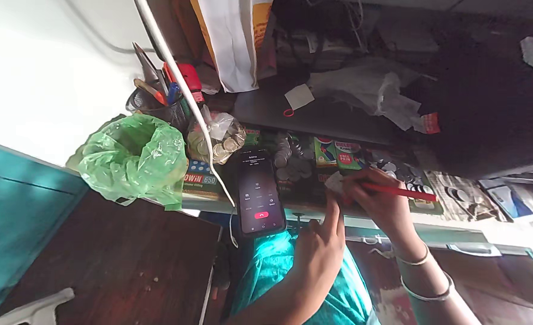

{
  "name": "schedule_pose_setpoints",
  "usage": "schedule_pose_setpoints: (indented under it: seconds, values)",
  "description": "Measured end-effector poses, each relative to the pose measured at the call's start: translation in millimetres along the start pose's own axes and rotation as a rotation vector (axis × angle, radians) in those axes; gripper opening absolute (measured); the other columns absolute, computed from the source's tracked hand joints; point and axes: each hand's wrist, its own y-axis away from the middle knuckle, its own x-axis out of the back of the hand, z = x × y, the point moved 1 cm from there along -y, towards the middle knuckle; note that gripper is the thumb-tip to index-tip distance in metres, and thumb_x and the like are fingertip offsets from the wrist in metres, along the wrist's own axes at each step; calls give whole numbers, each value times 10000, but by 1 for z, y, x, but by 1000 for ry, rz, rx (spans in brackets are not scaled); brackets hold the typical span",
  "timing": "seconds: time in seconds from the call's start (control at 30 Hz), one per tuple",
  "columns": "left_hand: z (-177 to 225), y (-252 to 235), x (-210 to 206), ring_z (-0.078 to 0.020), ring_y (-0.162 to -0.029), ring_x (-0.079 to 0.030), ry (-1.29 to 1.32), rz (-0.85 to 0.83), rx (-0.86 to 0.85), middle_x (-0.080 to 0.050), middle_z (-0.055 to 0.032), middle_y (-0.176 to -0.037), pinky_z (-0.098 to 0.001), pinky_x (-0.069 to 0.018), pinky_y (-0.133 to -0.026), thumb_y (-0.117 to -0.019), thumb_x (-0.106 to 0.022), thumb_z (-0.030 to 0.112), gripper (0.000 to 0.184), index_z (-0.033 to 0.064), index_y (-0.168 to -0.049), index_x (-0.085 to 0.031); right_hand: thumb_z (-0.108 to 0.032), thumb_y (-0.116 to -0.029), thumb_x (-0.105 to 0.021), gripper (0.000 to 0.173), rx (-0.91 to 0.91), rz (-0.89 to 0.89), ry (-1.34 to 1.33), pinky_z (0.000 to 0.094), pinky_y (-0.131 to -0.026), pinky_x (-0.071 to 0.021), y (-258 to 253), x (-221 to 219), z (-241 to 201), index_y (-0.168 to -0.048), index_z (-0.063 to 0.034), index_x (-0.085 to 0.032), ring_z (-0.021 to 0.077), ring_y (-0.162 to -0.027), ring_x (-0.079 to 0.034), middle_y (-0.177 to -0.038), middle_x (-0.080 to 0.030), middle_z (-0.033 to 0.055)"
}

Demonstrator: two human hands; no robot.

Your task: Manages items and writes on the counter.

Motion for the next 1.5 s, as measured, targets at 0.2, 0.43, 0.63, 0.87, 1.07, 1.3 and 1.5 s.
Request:
schedule_pose_setpoints:
  seconds: [0.2, 0.43, 0.63, 0.87, 1.07, 1.3, 1.5]
  values:
    - [0, 0, 0, -99, -466, -572, 4, 7, 3, -660, -52, -1369, -244, -463, -423, -984, -602, 229, 265, 110, -1158, -763, -185, -840, -693, 139, -6, -11, -8, 134, -698, -526, 0, 2, 2, -877, -61, -741, -24, -774, -639, -859, -708, -12]
    - [0, -1, 2, -93, -479, -578, 2, -7, 2, -658, -47, -1374, -243, -459, -428, -981, -601, 227, 261, 114, -1148, -768, -182, -836, -697, 133, -39, 16, 13, 131, -694, -532, 0, 2, 0, -876, -63, -742, -28, -768, -645, -856, -712, -15]
    - [0, -1, 3, -97, -476, -576, 11, -2, 2, -660, -53, -1370, -246, -460, -427, -975, -611, 239, 276, 102, -1162, -761, -177, -850, -687, 140, -36, 16, -24, 143, -693, -536, 1, 3, 1, -885, -52, -739, -20, -762, -646, -851, -711, -15]
    - [-3, 0, -2, -101, -477, -586, 72, 22, 6, -664, -57, -1359, -258, -480, -428, -969, -635, 336, 330, 108, -1173, -756, -119, -876, -671, 71, -91, -113, -293, 151, -652, -553, 6, 13, -7, -925, -97, -718, -16, -735, -655, -846, -711, -84]
    - [-1, 2, -1, -117, -476, -586, 77, -5, -11, -613, -100, -1416, -261, -476, -419, -973, -626, 372, 390, 162, -1292, -703, -113, -865, -677, 84, -28, -117, -309, 156, -698, -557, 7, 9, -2, -923, -80, -727, -9, -781, -656, -880, -709, -63]
    - [0, 2, -2, -119, -477, -591, 82, 6, 10, -637, -84, -1391, -269, -475, -415, -962, -640, 374, 371, 157, -1249, -731, -137, -874, -696, 90, -25, -132, -297, 161, -697, -565, 8, 8, 0, -925, -73, -734, 0, -783, -663, -890, -714, -49]
    - [-1, 1, -1, -115, -480, -594, 79, 23, 13, -649, -84, -1375, -264, -476, -418, -951, -656, 359, 357, 157, -1232, -743, -164, -875, -702, 123, 1, -140, -217, 137, -692, -547, 8, 5, 0, -916, -54, -739, -20, -782, -644, -895, -703, -28]
